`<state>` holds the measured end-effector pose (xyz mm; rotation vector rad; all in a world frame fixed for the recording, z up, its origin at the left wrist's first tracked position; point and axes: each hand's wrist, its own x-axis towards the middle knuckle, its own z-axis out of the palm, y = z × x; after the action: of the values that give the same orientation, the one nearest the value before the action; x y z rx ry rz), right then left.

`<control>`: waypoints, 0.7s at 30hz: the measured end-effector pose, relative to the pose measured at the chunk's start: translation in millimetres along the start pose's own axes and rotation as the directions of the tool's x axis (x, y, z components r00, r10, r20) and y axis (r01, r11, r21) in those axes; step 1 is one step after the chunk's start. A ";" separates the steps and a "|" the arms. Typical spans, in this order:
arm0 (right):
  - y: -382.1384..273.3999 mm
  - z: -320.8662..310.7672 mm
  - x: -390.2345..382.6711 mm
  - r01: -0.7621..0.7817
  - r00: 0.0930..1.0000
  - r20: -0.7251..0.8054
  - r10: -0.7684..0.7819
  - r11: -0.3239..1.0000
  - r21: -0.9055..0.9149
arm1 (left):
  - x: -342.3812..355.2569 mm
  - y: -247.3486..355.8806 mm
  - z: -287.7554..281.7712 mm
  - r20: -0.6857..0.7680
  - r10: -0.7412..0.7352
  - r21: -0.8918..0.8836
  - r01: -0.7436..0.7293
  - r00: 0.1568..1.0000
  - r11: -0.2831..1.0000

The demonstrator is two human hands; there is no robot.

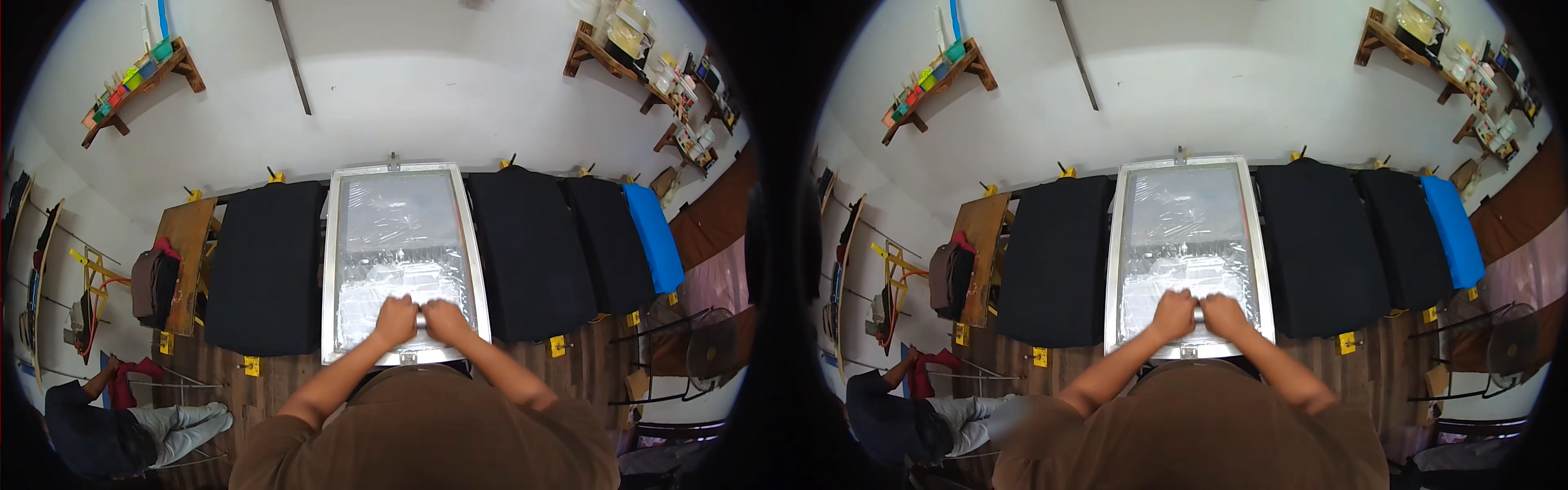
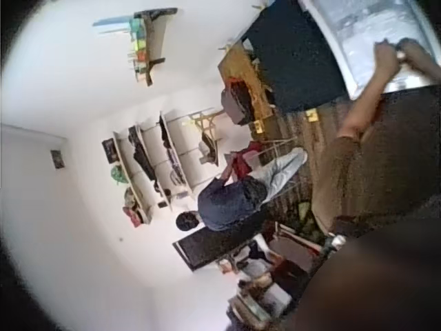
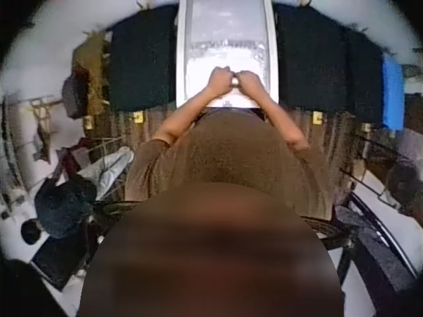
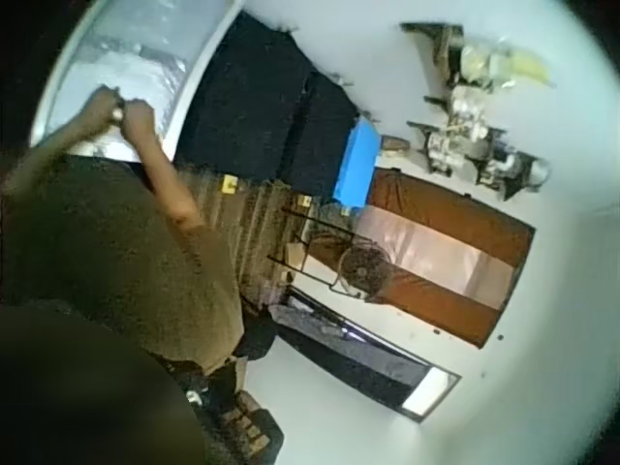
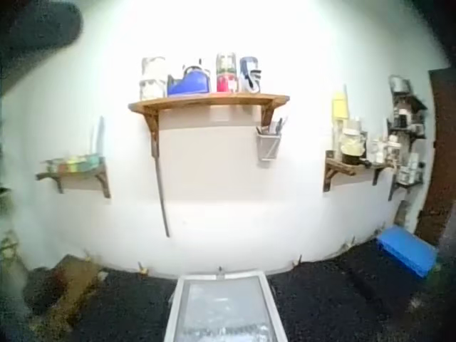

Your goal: Using a squeegee to apply ink to a t-shirt through a screen printing frame.

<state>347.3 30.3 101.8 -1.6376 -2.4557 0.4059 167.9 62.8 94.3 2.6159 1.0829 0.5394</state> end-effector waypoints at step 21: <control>32.7 -32.8 54.9 0.028 0.999 0.038 -0.028 1.000 -0.003 | 56.9 -22.4 -4.9 0.170 -0.191 0.092 0.177 0.967 0.980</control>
<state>364.0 97.2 121.9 -1.6094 -2.5048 0.4333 189.1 119.6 103.9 2.5330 1.2915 0.2220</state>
